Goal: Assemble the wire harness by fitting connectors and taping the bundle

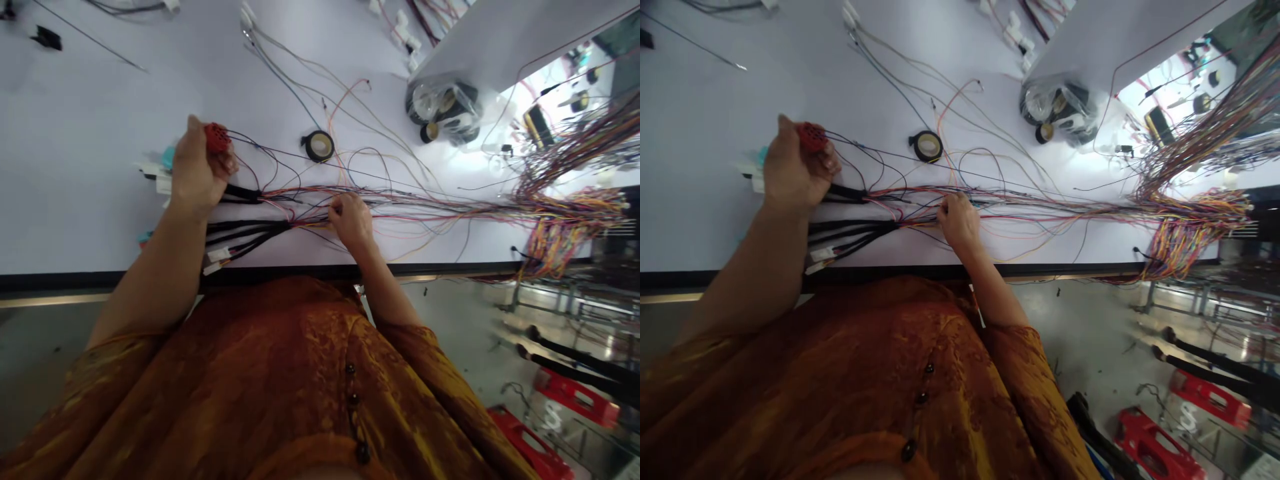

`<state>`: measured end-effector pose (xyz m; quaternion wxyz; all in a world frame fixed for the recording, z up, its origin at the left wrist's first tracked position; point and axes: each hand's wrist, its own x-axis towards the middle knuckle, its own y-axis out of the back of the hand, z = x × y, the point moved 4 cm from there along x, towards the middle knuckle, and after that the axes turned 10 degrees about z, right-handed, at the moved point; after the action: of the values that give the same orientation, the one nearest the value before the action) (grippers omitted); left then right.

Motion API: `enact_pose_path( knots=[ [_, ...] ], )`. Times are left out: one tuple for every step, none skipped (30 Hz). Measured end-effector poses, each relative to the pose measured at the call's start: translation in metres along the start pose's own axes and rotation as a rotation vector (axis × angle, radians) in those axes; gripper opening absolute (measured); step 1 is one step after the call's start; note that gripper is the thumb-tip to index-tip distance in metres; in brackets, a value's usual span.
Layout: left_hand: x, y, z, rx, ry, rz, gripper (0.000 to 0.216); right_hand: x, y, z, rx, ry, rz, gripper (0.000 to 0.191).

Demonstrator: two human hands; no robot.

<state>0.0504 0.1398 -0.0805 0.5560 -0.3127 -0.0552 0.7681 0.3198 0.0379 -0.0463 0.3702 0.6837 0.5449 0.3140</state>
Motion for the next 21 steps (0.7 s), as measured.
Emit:
enact_pose_path(
  knots=[
    [-0.001,0.0,0.0,-0.013,0.004,0.004,0.066,0.002,-0.001,0.002,0.069,-0.024,-0.028,0.016],
    [-0.001,-0.001,0.0,-0.02,0.011,0.009,0.064,0.002,-0.001,0.005,0.158,-0.064,-0.068,0.017],
    [-0.002,-0.001,0.0,-0.019,0.017,0.017,0.063,0.003,-0.001,0.009,0.258,-0.119,-0.12,0.017],
    [-0.002,-0.001,0.0,-0.01,0.022,0.026,0.06,0.002,0.0,0.013,0.357,-0.179,-0.177,0.016],
    [-0.002,-0.002,0.0,0.002,0.026,0.03,0.058,0.001,0.001,0.016,0.442,-0.23,-0.229,0.013],
    [-0.002,-0.002,0.0,0.014,0.022,0.032,0.056,-0.001,0.002,0.019,0.504,-0.26,-0.263,0.01],
    [-0.001,-0.001,0.0,0.024,0.012,0.029,0.055,-0.002,0.004,0.021,0.537,-0.264,-0.271,0.008],
    [0.0,-0.001,-0.001,0.029,-0.005,0.029,0.054,-0.003,0.007,0.022,0.539,-0.242,-0.254,0.009],
    [0.001,0.0,-0.001,0.032,-0.023,0.022,0.055,-0.004,0.011,0.022,0.516,-0.201,-0.222,0.012],
    [0.002,0.0,-0.001,0.035,-0.039,0.013,0.056,-0.006,0.015,0.022,0.478,-0.151,-0.184,0.014],
    [0.003,0.001,-0.001,0.038,-0.051,0.001,0.057,-0.008,0.019,0.021,0.43,-0.1,-0.15,0.015],
    [0.003,0.001,-0.001,0.044,-0.052,-0.01,0.057,-0.01,0.022,0.019,0.378,-0.052,-0.123,0.013],
    [0.004,0.001,-0.001,0.049,-0.042,-0.016,0.056,-0.012,0.026,0.018,0.326,-0.01,-0.106,0.01],
    [0.004,0.001,-0.001,0.055,-0.028,-0.008,0.054,-0.014,0.028,0.016,0.281,0.024,-0.097,0.007],
    [0.003,0.001,-0.001,0.057,-0.016,0.003,0.053,-0.016,0.029,0.014,0.242,0.051,-0.096,0.006],
    [0.003,0.001,-0.001,0.057,-0.009,0.02,0.052,-0.017,0.029,0.012,0.206,0.069,-0.095,0.008],
    [0.003,0.001,0.0,0.059,-0.004,0.033,0.052,-0.017,0.027,0.01,0.173,0.078,-0.092,0.01],
    [0.002,0.001,0.0,0.06,-0.005,0.037,0.053,-0.017,0.024,0.007,0.148,0.083,-0.085,0.012],
    [0.002,0.001,0.0,0.063,-0.011,0.029,0.053,-0.015,0.019,0.005,0.141,0.085,-0.074,0.013],
    [0.002,0.001,-0.001,0.064,-0.023,0.026,0.053,-0.014,0.015,0.002,0.16,0.085,-0.064,0.014],
    [0.003,0.001,-0.002,0.064,-0.037,0.018,0.053,-0.012,0.01,0.001,0.211,0.077,-0.062,0.015]
  ],
)
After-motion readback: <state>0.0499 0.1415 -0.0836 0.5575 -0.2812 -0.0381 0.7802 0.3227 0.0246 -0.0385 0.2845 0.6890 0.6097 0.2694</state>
